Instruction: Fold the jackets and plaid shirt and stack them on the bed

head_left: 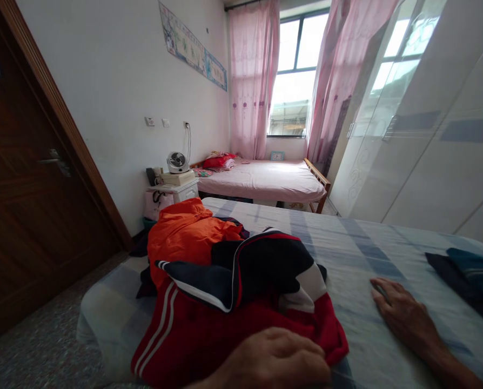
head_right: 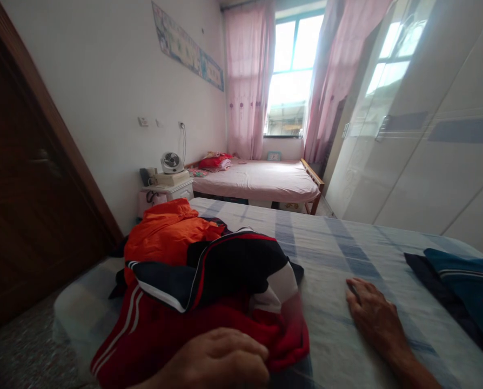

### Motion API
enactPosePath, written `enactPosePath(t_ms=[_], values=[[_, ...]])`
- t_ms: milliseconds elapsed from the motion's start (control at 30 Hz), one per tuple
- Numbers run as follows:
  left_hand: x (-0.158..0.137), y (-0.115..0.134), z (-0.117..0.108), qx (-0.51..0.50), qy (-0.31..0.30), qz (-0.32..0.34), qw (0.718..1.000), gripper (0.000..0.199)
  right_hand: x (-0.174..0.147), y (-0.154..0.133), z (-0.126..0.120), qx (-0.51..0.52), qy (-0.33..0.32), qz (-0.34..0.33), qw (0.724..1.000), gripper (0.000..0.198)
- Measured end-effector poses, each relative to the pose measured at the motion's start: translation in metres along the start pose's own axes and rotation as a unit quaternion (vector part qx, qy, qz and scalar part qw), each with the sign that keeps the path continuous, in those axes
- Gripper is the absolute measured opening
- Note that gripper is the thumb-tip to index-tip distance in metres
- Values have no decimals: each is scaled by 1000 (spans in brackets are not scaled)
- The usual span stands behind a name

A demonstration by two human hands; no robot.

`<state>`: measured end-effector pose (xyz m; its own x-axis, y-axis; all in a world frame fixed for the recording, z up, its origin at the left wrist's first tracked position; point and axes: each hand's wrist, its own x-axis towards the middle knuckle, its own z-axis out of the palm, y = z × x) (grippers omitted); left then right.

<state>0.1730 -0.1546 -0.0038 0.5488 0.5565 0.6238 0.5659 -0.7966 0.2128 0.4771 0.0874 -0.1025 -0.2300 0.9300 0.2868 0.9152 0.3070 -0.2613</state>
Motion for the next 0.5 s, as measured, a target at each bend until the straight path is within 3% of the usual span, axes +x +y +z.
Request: enactPosePath(t_ms=[67, 133, 233, 367, 500], values=[[-20, 4, -36, 90, 67, -66, 991, 20, 2, -14, -11, 55, -22, 16, 998, 52], [-42, 2, -66, 218, 95, -166, 957, 27, 2, -42, -29, 127, -51, 13, 991, 57], [-74, -12, -89, 324, 110, -261, 903, 31, -4, -105, -55, 232, -91, -75, 966, 62], [-95, -30, -90, 345, 119, -283, 887, 32, -3, -184, -53, 288, -80, -121, 946, 75], [-96, -39, -86, 383, 84, -243, 887, 38, 19, -214, -37, 370, -71, -86, 922, 41]])
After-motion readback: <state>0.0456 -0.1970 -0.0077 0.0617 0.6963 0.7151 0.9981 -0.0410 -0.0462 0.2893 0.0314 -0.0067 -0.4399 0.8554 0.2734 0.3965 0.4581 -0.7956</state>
